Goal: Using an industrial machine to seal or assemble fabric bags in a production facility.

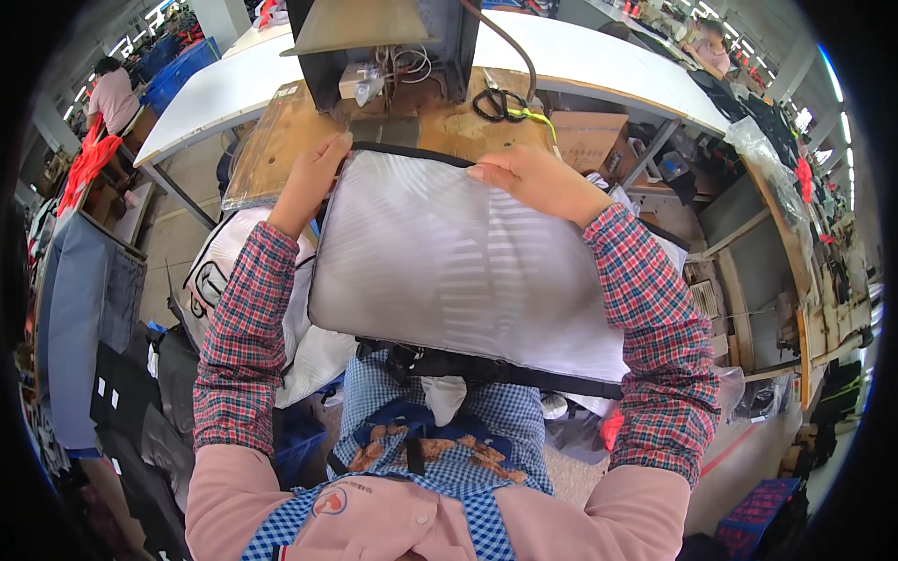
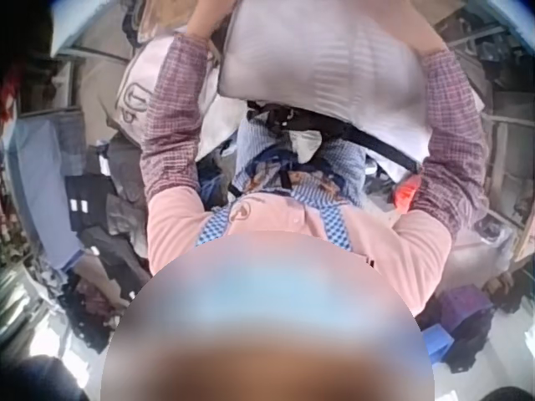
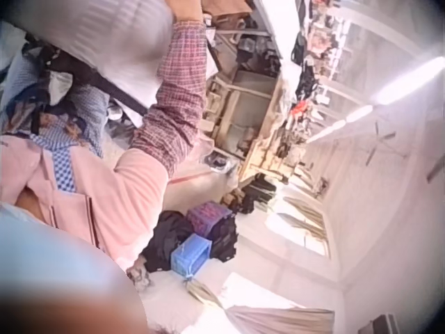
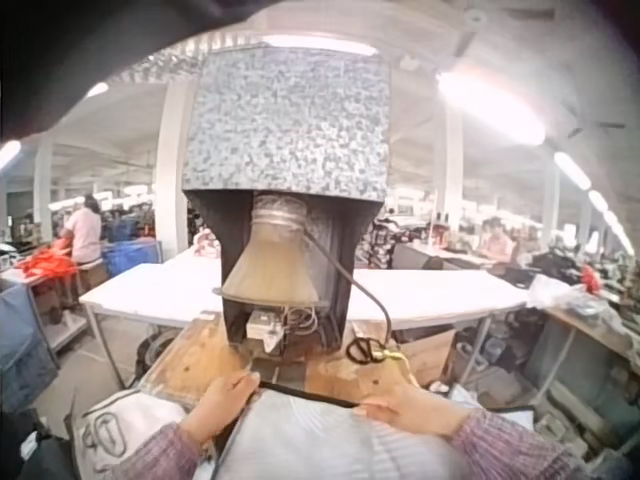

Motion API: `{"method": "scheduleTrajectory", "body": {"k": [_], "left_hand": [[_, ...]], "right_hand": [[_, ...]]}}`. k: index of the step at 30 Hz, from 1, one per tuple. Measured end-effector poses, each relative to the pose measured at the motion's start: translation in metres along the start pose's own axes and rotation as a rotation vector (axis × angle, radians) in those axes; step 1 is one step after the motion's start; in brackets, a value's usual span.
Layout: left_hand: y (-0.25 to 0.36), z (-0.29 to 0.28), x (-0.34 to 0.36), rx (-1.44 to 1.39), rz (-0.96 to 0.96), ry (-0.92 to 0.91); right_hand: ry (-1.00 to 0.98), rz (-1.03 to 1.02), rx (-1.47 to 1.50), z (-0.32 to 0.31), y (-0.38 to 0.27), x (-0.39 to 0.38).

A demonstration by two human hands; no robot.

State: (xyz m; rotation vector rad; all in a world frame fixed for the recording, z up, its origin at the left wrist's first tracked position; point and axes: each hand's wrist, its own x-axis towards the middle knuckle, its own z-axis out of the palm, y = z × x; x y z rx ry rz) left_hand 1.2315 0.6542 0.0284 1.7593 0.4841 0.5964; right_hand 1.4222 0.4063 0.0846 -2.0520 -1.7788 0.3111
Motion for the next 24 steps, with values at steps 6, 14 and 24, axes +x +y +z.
{"method": "scheduleTrajectory", "body": {"k": [6, 14, 24], "left_hand": [[0.002, -0.005, 0.026, -0.258, -0.226, -0.035], [-0.008, -0.001, 0.055, -0.401, -0.179, 0.01], [-0.006, -0.004, 0.071, -0.419, -0.076, 0.008]], "right_hand": [[0.021, -0.078, 0.033, -0.005, 0.017, 0.021], [0.014, -0.002, 0.053, -0.005, 0.037, 0.044], [0.025, 0.028, 0.062, -0.013, 0.036, 0.053]]}}
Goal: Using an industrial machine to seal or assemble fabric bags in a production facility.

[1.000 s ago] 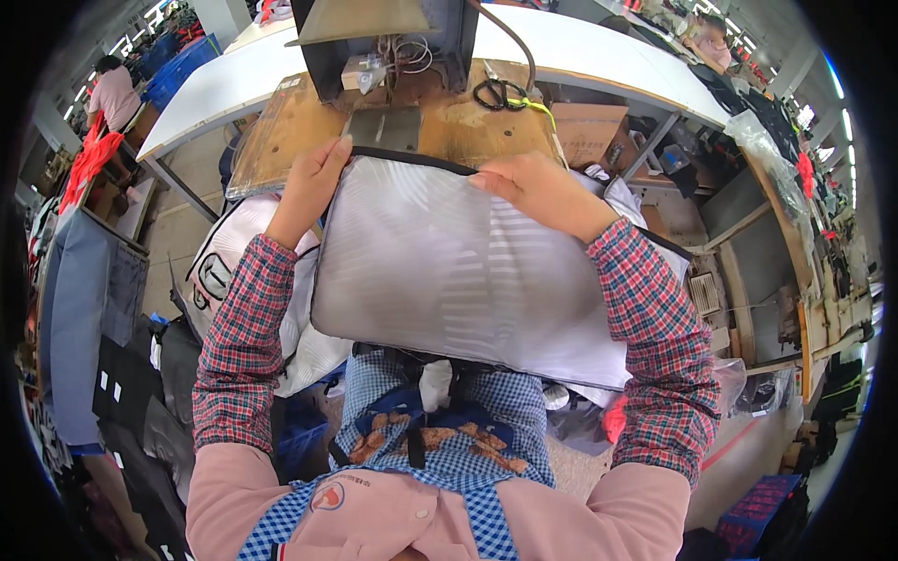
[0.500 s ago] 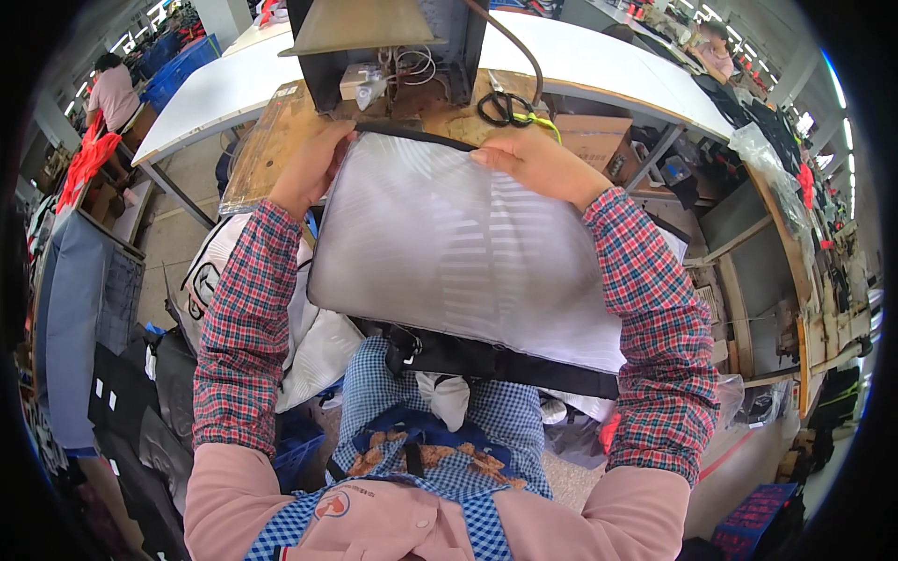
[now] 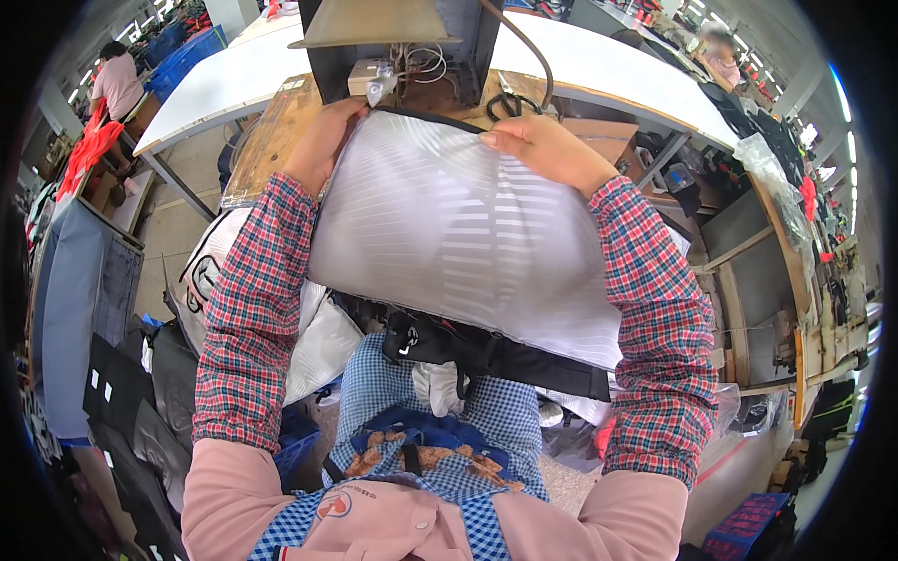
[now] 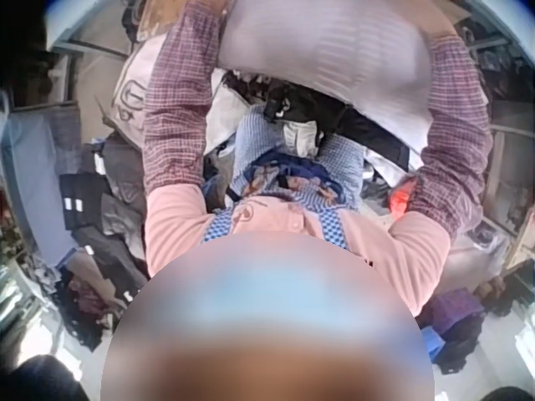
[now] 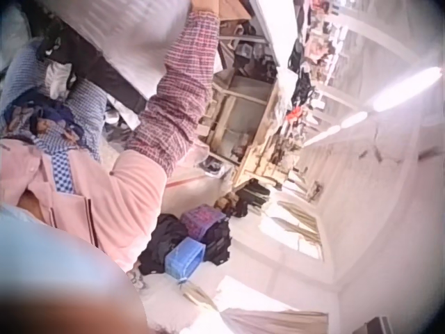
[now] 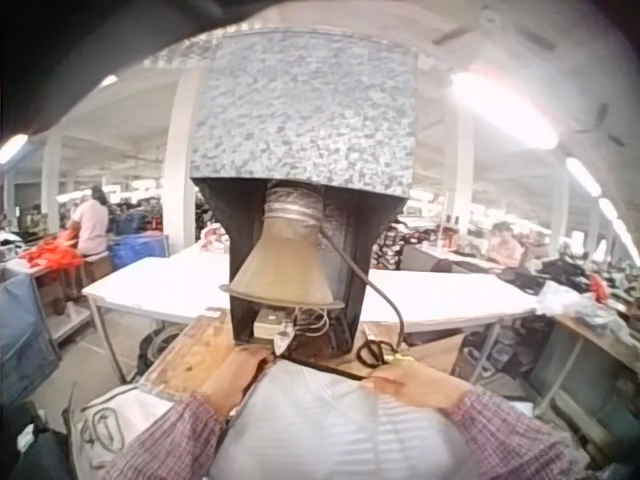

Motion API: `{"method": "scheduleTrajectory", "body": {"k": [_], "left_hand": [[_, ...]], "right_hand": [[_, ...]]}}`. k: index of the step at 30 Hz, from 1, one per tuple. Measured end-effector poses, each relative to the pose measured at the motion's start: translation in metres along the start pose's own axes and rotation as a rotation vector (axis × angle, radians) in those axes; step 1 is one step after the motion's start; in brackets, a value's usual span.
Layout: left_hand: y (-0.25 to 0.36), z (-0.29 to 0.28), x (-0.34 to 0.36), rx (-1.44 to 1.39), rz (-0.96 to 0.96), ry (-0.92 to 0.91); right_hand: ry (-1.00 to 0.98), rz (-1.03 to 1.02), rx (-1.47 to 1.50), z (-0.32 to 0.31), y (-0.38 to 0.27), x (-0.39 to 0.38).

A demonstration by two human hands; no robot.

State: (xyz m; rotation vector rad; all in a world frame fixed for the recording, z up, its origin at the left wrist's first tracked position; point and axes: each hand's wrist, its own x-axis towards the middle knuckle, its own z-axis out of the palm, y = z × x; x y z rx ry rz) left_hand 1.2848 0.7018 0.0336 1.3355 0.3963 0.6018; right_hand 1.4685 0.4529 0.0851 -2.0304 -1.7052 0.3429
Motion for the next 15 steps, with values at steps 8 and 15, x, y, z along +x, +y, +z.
{"method": "scheduleTrajectory", "body": {"k": [8, 15], "left_hand": [[0.0016, 0.0028, 0.0014, 0.027, 0.026, 0.013], [0.0014, 0.0021, 0.0069, 0.11, 0.099, 0.127]], "right_hand": [[0.033, -0.038, -0.024, -0.0004, 0.0002, 0.0004], [0.059, -0.026, -0.062, -0.0024, -0.0007, 0.0008]]}}
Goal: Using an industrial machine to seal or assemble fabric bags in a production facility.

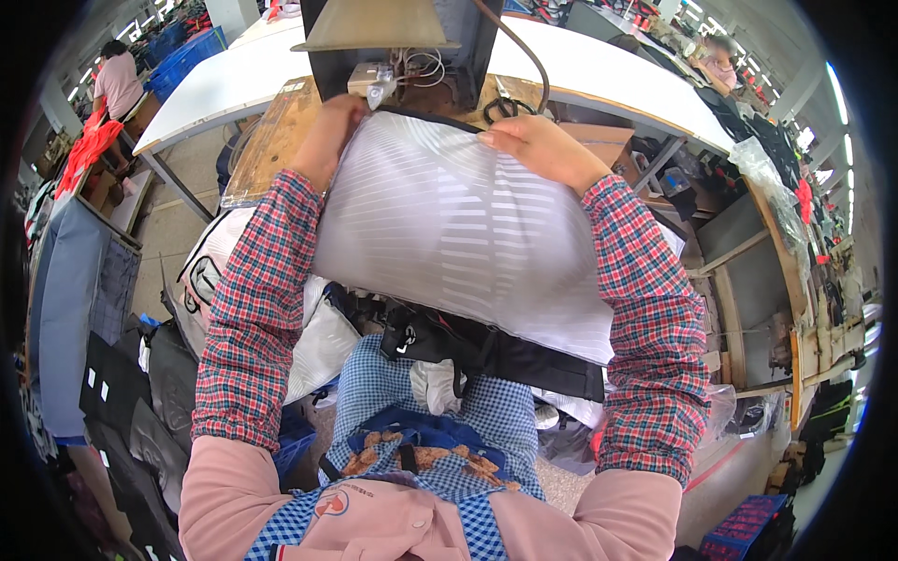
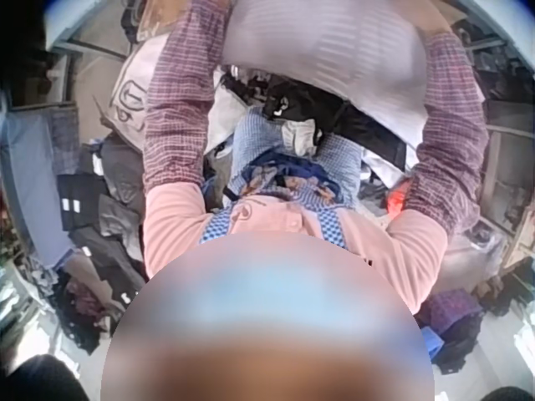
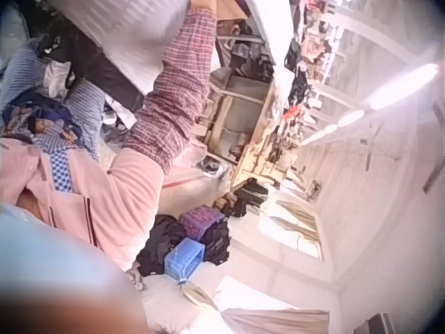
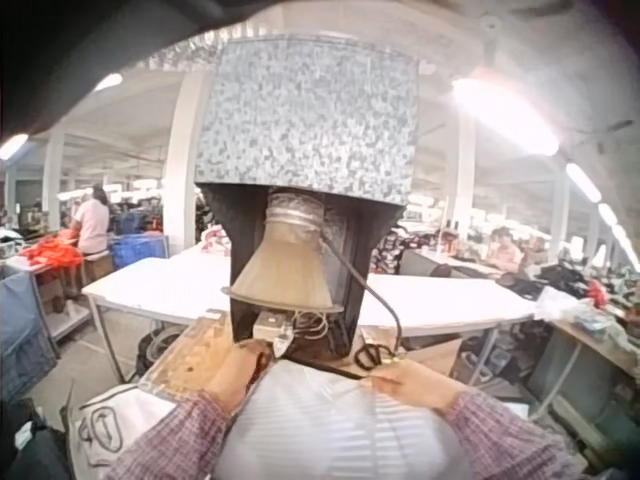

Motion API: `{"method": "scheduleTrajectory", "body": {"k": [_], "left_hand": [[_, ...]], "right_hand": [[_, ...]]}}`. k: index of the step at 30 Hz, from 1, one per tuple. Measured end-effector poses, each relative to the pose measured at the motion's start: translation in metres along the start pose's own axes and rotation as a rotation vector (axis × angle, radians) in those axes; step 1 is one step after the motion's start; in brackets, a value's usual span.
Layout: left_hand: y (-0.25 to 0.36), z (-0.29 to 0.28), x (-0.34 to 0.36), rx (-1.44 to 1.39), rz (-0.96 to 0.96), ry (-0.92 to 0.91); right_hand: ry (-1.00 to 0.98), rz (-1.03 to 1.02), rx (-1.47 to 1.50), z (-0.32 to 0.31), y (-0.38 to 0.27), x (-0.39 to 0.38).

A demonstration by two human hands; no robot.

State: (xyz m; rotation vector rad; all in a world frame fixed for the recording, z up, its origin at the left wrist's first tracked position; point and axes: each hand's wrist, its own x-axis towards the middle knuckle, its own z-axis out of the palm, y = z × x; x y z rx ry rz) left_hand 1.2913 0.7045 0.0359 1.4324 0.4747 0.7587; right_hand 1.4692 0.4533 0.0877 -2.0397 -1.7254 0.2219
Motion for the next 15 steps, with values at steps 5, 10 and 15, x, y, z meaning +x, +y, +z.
{"method": "scheduleTrajectory", "body": {"k": [5, 10, 15], "left_hand": [[0.017, -0.046, -0.015, -0.146, 0.045, 0.157], [-0.02, -0.118, -0.099, 0.344, 0.083, 0.024], [-0.121, -0.195, -0.219, 0.604, -0.474, -0.097]], "right_hand": [[-0.065, 0.05, -0.058, -0.013, 0.002, -0.043], [0.06, 0.236, 0.208, -0.056, 0.046, -0.154], [0.31, 0.52, -0.24, -0.177, 0.099, -0.279]]}}
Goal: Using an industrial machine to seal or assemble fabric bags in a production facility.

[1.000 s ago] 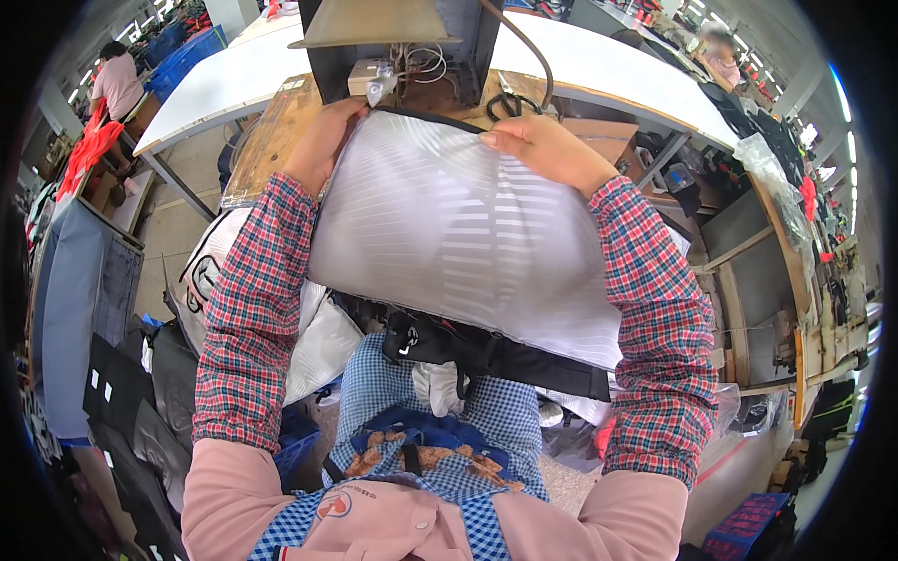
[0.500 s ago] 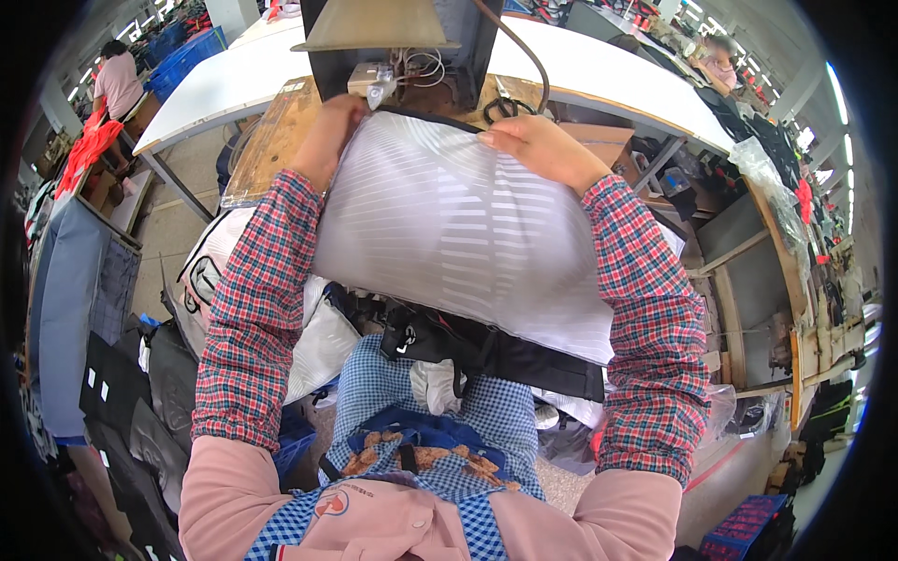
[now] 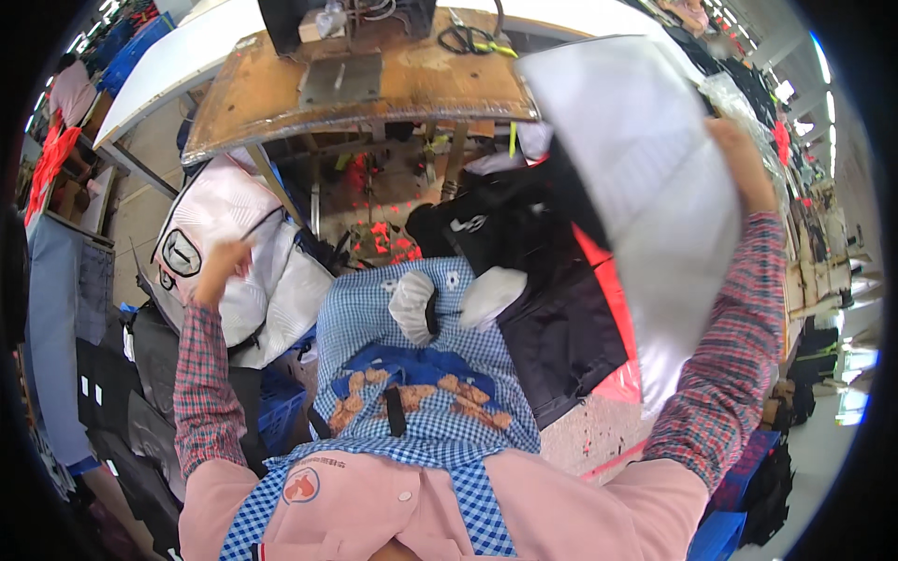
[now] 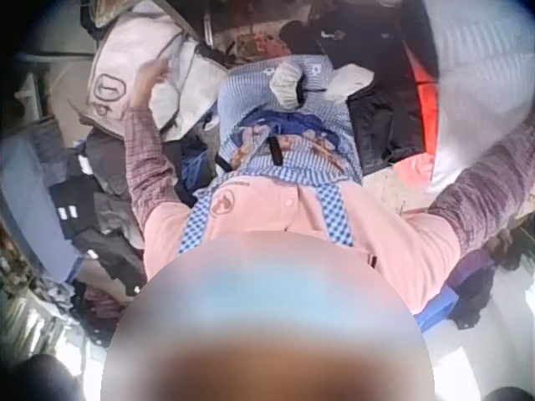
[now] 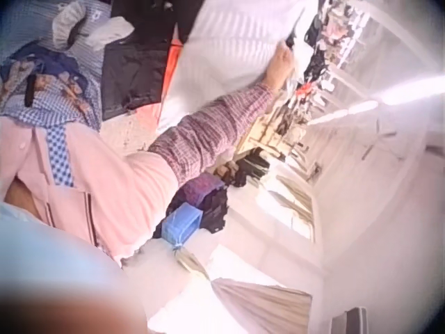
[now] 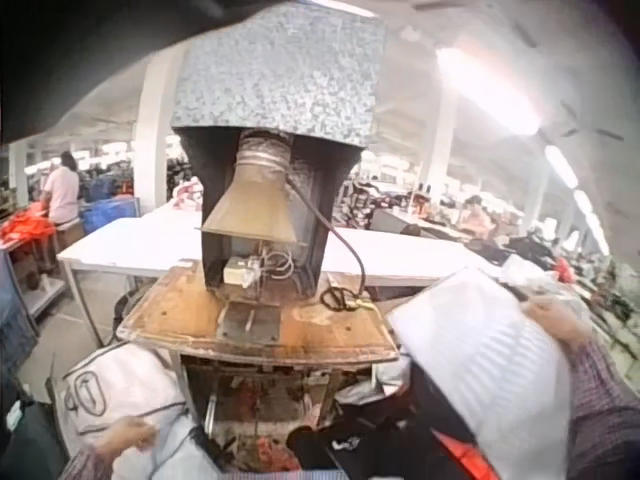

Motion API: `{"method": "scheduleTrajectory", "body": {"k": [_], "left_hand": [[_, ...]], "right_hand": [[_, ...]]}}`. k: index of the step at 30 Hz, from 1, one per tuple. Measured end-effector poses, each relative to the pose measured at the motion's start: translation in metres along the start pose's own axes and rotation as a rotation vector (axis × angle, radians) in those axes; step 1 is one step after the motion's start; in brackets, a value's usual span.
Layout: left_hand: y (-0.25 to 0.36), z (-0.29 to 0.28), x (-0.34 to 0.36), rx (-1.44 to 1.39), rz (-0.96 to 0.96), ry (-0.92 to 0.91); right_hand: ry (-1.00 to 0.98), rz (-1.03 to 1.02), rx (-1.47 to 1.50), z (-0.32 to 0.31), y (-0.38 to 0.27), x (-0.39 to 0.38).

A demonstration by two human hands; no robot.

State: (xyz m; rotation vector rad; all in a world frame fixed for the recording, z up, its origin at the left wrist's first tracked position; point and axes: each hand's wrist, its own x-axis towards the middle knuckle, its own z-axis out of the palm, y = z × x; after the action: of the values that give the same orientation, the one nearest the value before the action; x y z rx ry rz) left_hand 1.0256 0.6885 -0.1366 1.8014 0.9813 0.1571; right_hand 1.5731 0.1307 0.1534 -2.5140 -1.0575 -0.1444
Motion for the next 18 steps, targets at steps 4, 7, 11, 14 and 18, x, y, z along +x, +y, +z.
{"method": "scheduleTrajectory", "body": {"k": [4, 7, 11, 14, 18], "left_hand": [[-0.117, 0.051, -0.051, 0.332, -0.195, -0.163], [-0.155, 0.087, -0.074, 0.614, -0.028, -0.058], [-0.159, 0.104, -0.082, 0.572, -0.094, -0.113], [-0.158, 0.104, -0.081, 0.67, 0.018, -0.062], [-0.17, 0.096, -0.083, 0.623, 0.113, 0.009]], "right_hand": [[0.279, 0.153, -0.501, -0.134, 0.029, -0.017], [0.459, 0.017, -0.614, -0.165, 0.002, -0.034], [0.595, -0.081, -0.587, -0.097, -0.035, -0.04], [0.27, 0.154, -0.506, -0.019, -0.041, -0.035], [0.049, 0.067, -0.312, 0.066, -0.034, -0.044]]}}
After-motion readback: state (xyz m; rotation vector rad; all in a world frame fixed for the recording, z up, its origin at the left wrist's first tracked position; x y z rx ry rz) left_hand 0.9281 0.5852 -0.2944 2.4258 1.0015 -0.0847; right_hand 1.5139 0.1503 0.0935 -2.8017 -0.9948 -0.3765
